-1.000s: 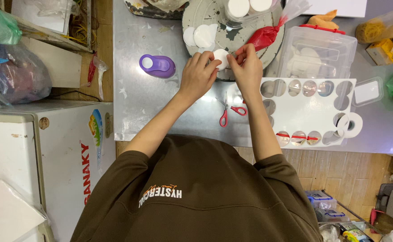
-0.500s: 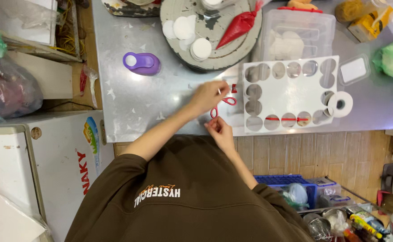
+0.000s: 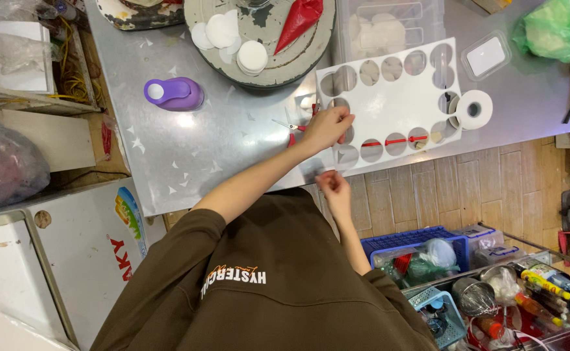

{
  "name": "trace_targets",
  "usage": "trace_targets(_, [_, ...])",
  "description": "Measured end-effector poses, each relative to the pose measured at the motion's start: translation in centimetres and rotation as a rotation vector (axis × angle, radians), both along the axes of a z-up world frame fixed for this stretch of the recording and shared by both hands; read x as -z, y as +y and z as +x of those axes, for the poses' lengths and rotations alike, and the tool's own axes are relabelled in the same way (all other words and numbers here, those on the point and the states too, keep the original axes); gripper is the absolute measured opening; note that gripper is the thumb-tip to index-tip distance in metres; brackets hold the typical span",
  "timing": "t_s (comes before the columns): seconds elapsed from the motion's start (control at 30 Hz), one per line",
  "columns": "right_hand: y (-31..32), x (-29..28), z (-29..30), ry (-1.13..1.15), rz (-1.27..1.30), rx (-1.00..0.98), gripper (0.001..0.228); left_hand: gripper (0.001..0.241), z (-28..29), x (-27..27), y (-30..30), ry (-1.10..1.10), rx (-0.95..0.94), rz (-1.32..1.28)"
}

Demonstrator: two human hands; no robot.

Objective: The person uses a circular craft punch to cut circles out of a sheet of white paper, trims the excess paper with scissors, and collects the paper circles.

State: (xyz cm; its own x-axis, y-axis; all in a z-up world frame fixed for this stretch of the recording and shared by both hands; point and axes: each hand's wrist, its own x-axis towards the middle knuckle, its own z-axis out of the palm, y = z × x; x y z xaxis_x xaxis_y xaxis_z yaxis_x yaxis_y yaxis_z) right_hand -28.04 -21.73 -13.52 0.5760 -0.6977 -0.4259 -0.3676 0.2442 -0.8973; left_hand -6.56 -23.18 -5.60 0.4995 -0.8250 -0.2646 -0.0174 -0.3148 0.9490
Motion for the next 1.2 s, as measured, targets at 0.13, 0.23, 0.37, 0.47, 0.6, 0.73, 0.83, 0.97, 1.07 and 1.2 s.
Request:
trace_targets(0.13, [-2.5, -1.3, -0.2, -0.475, 0.221, 0.353, 0.02, 0.033, 0.3, 1.4, 2.7, 0.195, 0.0, -0.048])
trace_targets(0.23, [-4.3, -2.0, 1.1, -0.566, 0.213, 0.278, 0.031, 0.033, 0.6, 1.3, 6.6, 0.294, -0.01, -0.103])
trace_targets(0.37, [-3.0, -2.4, 4.4, -0.61, 0.209, 0.075, 0.034, 0.03, 0.5, -0.1, 12.5, 0.319, -0.049, -0.123])
trace_targets(0.47, [-0.4, -3.1, 5.7, -0.693, 0.462, 0.152, 0.045, 0.032, 0.2, -1.3, 16.8, 0.258, -0.144, -0.1])
trace_targets(0.6, [2.9, -3.8, 6.8, -0.563, 0.451, 0.106, 0.044, 0.028, 0.3, -2.6, 21.6, 0.178, -0.24, -0.068])
trace_targets(0.73, [6.1, -3.6, 8.9, -0.322, 0.249, -0.04, 0.038, 0.03, 0.0, -3.2, 27.6, 0.054, -0.226, -0.086])
trace_targets(0.83, [10.0, -4.3, 10.0, -0.339, 0.191, 0.012, 0.033, 0.025, -0.6, -3.1, 33.8, 0.126, -0.227, -0.103])
trace_targets(0.97, [14.8, -6.9, 10.6, -0.536, 0.226, -0.037, 0.029, 0.036, 0.2, -3.2, 44.1, 0.449, -0.301, -0.187])
trace_targets(1.07, [18.9, -8.7, 9.6, -0.587, 0.236, -0.122, 0.032, 0.037, 1.1, -4.3, 49.5, 0.303, -0.529, -0.227])
trace_targets(1.2, [23.8, -10.5, 8.7, -0.548, 0.183, -0.282, 0.029, 0.049, 0.1, -8.5, 52.2, 0.331, -0.459, -0.795])
